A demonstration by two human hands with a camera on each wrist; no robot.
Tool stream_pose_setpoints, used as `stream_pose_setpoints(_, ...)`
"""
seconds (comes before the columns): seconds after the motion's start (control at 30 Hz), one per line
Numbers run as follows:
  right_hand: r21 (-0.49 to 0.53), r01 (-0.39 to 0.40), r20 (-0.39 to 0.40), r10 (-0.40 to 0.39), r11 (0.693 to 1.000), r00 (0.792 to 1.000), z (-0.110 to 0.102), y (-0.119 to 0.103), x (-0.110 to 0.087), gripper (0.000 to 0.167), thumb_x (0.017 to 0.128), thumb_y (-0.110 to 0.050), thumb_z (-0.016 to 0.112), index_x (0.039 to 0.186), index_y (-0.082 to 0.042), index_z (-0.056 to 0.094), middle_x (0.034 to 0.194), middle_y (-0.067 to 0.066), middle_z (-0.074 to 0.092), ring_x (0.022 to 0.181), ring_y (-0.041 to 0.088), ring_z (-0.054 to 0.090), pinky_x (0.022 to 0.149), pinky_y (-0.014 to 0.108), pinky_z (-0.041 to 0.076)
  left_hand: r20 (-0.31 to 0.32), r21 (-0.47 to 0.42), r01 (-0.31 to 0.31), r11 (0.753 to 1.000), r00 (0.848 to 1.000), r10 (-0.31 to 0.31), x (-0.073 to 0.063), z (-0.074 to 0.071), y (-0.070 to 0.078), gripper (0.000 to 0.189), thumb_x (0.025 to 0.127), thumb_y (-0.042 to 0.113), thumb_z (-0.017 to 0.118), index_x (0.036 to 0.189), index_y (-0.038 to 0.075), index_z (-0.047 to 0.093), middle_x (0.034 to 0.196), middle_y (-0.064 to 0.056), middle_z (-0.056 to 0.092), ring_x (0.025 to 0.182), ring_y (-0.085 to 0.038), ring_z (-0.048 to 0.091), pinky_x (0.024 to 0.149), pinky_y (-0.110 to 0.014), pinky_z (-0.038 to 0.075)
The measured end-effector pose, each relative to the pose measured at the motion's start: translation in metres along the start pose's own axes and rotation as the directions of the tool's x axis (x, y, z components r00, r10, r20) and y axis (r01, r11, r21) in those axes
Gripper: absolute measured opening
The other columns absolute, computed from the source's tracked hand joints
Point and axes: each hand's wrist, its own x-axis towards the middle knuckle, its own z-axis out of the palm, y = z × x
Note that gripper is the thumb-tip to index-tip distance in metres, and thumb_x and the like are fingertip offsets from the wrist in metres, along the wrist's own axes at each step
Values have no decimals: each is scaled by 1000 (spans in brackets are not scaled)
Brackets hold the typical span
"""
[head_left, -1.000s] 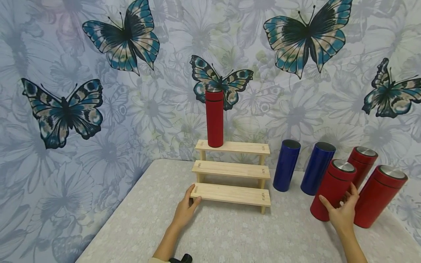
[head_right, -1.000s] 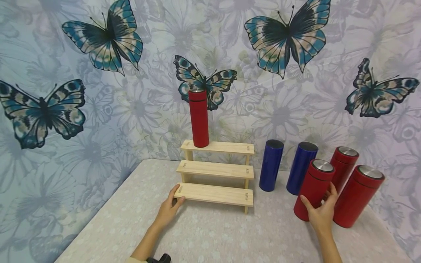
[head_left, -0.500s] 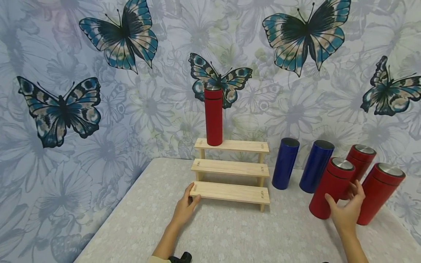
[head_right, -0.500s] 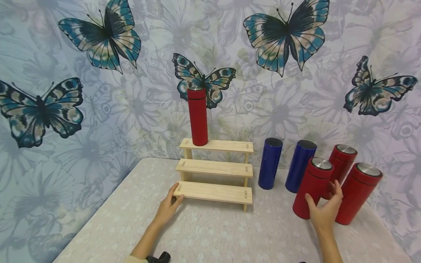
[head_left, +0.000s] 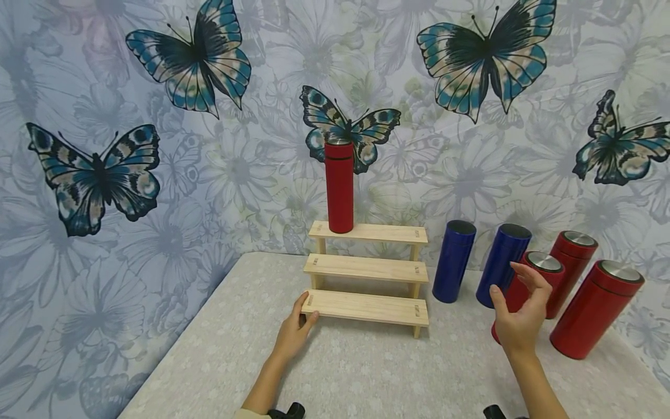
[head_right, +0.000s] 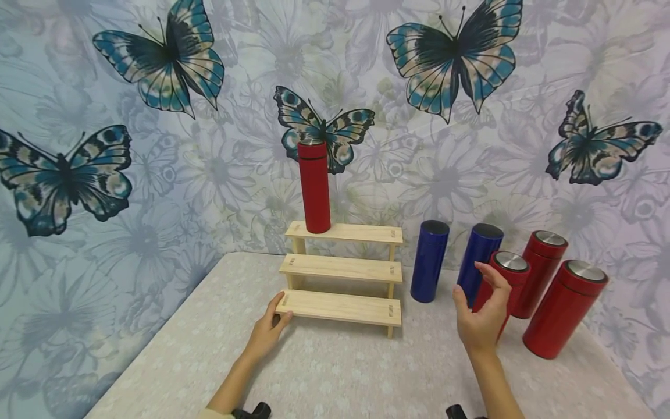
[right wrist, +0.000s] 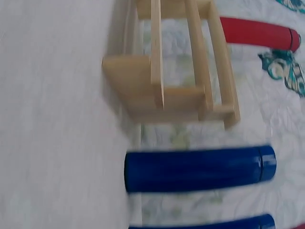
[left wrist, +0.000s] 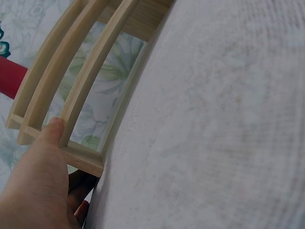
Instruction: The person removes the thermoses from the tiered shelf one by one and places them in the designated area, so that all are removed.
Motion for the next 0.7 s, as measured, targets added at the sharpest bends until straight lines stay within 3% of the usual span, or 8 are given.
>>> stream_pose_setpoints(0.13, 14, -12, 69, 11, 1000, 998, 29, -23, 3, 46, 75, 12, 58, 118, 15, 42, 112, 30, 52, 112, 19, 46, 97, 25, 32, -10, -1, 1, 1000, 1000, -1, 0, -1, -1, 66, 95, 40, 50, 146, 11, 22, 139, -25, 35, 121, -41, 42, 94, -54, 38)
stream_pose_setpoints(0.27, 33, -7, 159, 2, 999, 987, 60, -32, 8, 43, 76, 15, 59, 116, 17, 43, 111, 30, 54, 108, 25, 48, 94, 26, 33, -14, -5, 5, 1000, 1000, -5, -2, -3, -2, 66, 94, 42, 50, 147, 13, 22, 140, -24, 35, 123, -40, 41, 96, -54, 36)
stream_pose_setpoints(0.53, 139, -39, 320, -7, 989, 947, 119, -48, 31, 46, 81, 10, 62, 120, 16, 39, 114, 32, 49, 108, 43, 44, 91, 53, 34, -21, 0, 9, 1000, 1000, -9, -3, -2, -1, 65, 94, 40, 51, 146, 12, 23, 139, -26, 36, 122, -42, 41, 95, -56, 36)
stream_pose_setpoints(0.7, 191, -98, 369, 21, 977, 929, 152, -57, 51, 51, 84, 3, 63, 125, 14, 35, 118, 32, 47, 111, 43, 43, 92, 55, 34, -21, 6, 15, 1000, 1000, -15, -2, 0, 0, 65, 94, 42, 51, 146, 15, 24, 138, -24, 39, 120, -41, 43, 94, -56, 37)
